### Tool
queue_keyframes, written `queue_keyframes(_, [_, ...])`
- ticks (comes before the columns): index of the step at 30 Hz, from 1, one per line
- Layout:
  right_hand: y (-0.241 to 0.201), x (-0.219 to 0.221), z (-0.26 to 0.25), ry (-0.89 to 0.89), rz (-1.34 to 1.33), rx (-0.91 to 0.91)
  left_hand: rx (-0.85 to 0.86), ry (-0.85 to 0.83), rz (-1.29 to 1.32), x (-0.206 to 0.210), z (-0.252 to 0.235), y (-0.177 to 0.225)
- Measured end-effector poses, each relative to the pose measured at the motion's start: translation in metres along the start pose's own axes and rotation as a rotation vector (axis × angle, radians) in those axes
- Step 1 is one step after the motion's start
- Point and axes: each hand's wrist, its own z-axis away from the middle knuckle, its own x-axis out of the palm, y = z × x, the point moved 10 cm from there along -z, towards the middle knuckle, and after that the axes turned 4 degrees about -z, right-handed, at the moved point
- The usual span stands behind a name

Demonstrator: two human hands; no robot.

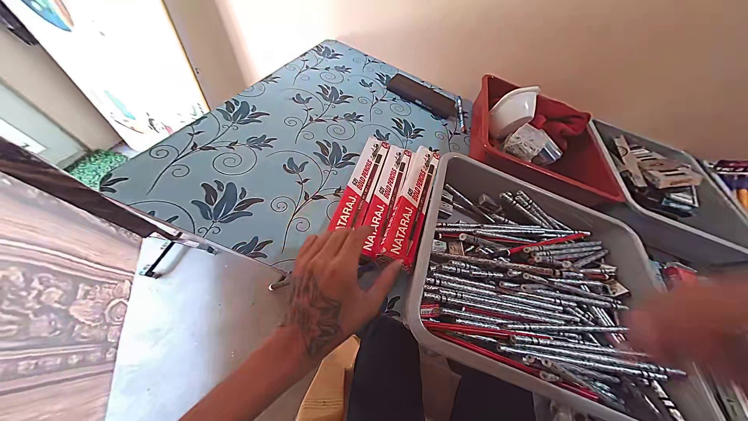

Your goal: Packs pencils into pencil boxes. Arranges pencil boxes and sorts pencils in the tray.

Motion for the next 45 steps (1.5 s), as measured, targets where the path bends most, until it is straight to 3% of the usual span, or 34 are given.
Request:
queue_keyframes(3, [0.032,-0.026,-0.112,0.147,0.405,-0.074,-0.034,0.016,-0.046,0.009,0.009,0.007])
queue_keyframes(6, [0.105,-0.005,-0.195,-0.069,0.473,0.104,-0.076,0.042,-0.072,0.017,0.013,0.013])
queue_keyframes(9, [0.157,0.023,-0.228,-0.293,0.532,0.369,-0.117,0.083,-0.086,0.019,0.015,0.014])
queue_keyframes(17, [0.171,0.022,-0.23,-0.296,0.576,0.528,-0.123,0.197,-0.028,0.018,0.021,0.021])
queue_keyframes(33, [0.188,0.029,-0.243,-0.381,0.554,0.573,-0.144,0.162,0.052,0.022,0.025,0.021])
queue_keyframes(45, [0.184,0.034,-0.245,-0.446,0.577,0.506,-0.144,0.306,0.006,0.019,0.031,0.021])
